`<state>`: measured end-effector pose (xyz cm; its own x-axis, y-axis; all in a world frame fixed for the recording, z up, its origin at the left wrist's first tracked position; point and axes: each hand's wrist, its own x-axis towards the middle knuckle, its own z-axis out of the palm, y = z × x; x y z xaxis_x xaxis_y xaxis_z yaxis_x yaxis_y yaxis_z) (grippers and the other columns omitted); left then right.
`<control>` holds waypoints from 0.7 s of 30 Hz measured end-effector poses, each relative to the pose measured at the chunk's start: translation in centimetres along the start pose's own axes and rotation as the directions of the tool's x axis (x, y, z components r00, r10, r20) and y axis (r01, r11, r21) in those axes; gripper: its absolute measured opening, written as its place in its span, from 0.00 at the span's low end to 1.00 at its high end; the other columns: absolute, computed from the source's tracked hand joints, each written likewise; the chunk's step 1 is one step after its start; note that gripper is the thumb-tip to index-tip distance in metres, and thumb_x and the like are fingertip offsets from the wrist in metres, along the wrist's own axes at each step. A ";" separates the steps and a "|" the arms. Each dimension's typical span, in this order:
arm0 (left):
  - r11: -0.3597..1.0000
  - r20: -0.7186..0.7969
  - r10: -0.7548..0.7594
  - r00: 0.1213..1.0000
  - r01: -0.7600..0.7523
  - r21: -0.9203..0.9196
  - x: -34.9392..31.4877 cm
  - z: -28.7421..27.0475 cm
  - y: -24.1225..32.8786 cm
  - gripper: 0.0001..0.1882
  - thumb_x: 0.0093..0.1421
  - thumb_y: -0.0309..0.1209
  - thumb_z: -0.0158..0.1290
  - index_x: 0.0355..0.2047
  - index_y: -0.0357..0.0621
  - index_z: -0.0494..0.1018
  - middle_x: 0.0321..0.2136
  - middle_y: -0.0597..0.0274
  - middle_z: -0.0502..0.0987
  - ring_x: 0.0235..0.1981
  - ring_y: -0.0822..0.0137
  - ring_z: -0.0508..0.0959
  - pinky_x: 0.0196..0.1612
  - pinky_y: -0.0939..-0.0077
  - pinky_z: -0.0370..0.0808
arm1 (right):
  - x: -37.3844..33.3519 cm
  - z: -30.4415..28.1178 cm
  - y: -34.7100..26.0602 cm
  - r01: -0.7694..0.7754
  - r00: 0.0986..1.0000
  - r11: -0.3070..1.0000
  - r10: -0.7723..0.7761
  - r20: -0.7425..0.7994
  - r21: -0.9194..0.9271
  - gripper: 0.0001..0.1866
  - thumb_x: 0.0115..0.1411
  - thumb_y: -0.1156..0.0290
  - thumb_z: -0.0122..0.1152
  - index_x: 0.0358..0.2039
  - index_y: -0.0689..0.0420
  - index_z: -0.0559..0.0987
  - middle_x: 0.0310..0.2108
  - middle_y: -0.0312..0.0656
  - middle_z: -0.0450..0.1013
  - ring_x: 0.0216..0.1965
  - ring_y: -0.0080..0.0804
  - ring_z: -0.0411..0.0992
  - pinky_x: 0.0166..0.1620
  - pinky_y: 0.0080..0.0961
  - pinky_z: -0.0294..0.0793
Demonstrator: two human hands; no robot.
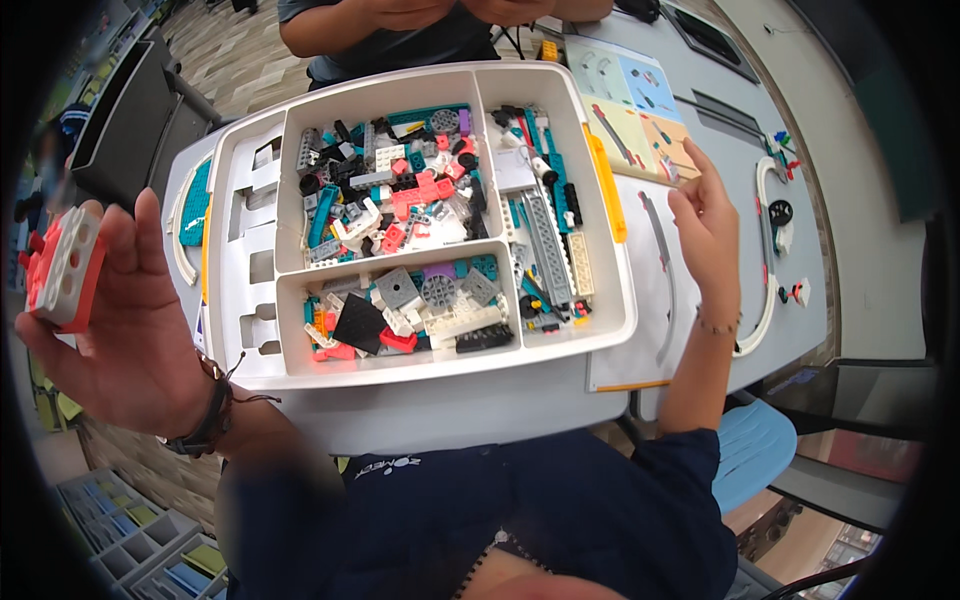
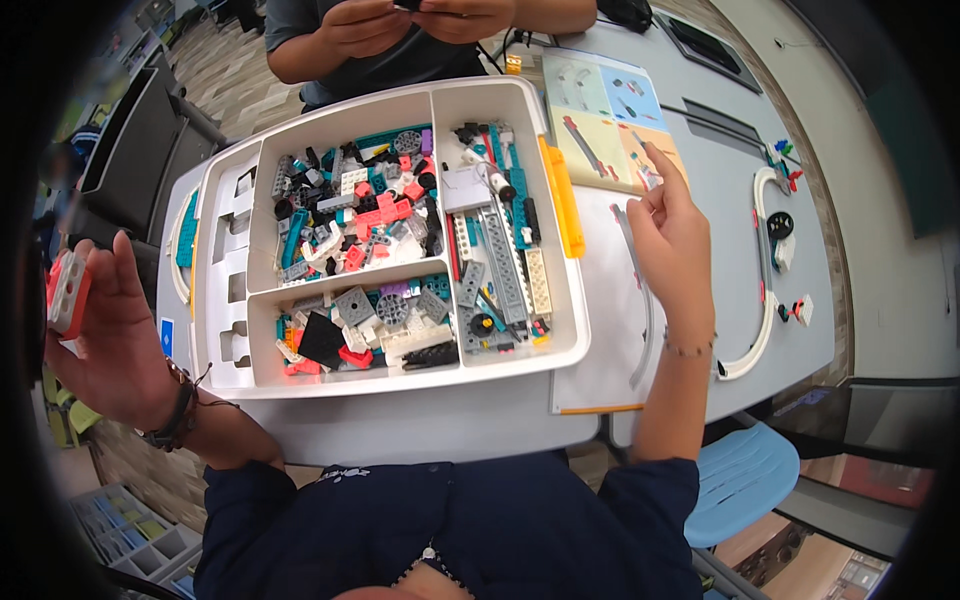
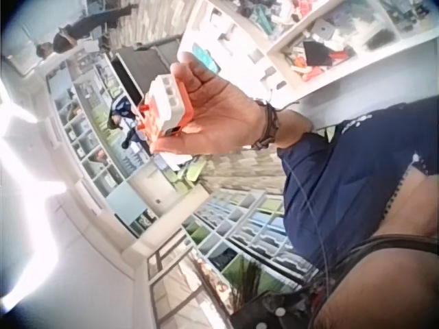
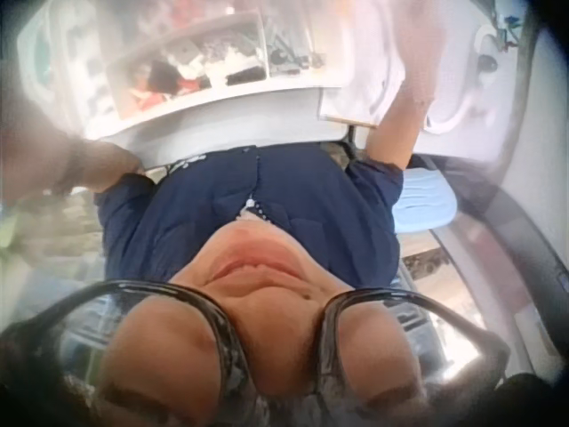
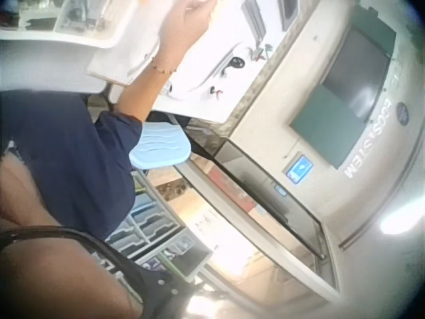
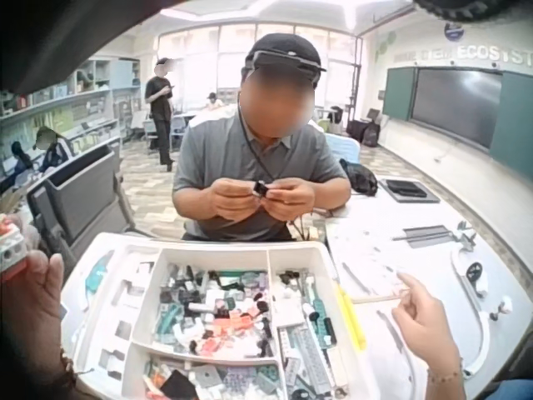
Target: The person assembles a small Lego model using pieces from a compartmentalized tray. They pick up various colored bricks, connect them by hand, and occasionally consult an instruction booklet on the table.
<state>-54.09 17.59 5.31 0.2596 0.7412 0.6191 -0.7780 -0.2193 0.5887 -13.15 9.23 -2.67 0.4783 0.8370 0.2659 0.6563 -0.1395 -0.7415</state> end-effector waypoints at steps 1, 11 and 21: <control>1.000 -0.025 0.000 1.000 0.000 -0.004 0.0 -0.2 0.2 0.28 0.56 0.42 0.44 0.47 0.29 0.58 0.44 0.44 0.64 0.45 0.52 0.67 0.58 0.54 0.52 | 0.0 0.1 -1.7 0.073 0.994 0.997 -0.070 0.082 -0.025 0.23 0.48 0.74 0.51 0.48 0.58 0.68 0.23 0.42 0.70 0.23 0.31 0.69 0.29 0.27 0.68; 0.999 -0.161 0.010 0.987 -0.002 0.047 0.8 -1.0 0.9 0.30 0.51 0.35 0.53 0.45 0.27 0.53 0.34 0.55 0.58 0.37 0.65 0.65 0.58 0.60 0.56 | 3.6 4.1 -11.3 0.504 0.797 0.858 -0.507 0.328 0.100 0.15 0.48 0.75 0.54 0.39 0.61 0.73 0.31 0.44 0.71 0.30 0.32 0.69 0.34 0.26 0.67; 1.000 -0.272 0.012 0.962 -0.019 -0.020 1.5 0.0 0.0 0.28 0.44 0.27 0.58 0.40 0.30 0.54 0.30 0.57 0.56 0.31 0.67 0.63 0.50 0.71 0.60 | -0.9 1.6 -14.8 0.560 0.115 0.467 -0.862 0.494 0.684 0.13 0.49 0.71 0.52 0.36 0.60 0.75 0.23 0.35 0.71 0.23 0.25 0.67 0.25 0.20 0.65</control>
<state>-53.72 18.71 6.24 0.0846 0.8829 0.4618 -0.7941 -0.2202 0.5665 -24.25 11.45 7.08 -0.7989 0.4779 0.3652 0.1748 0.7655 -0.6192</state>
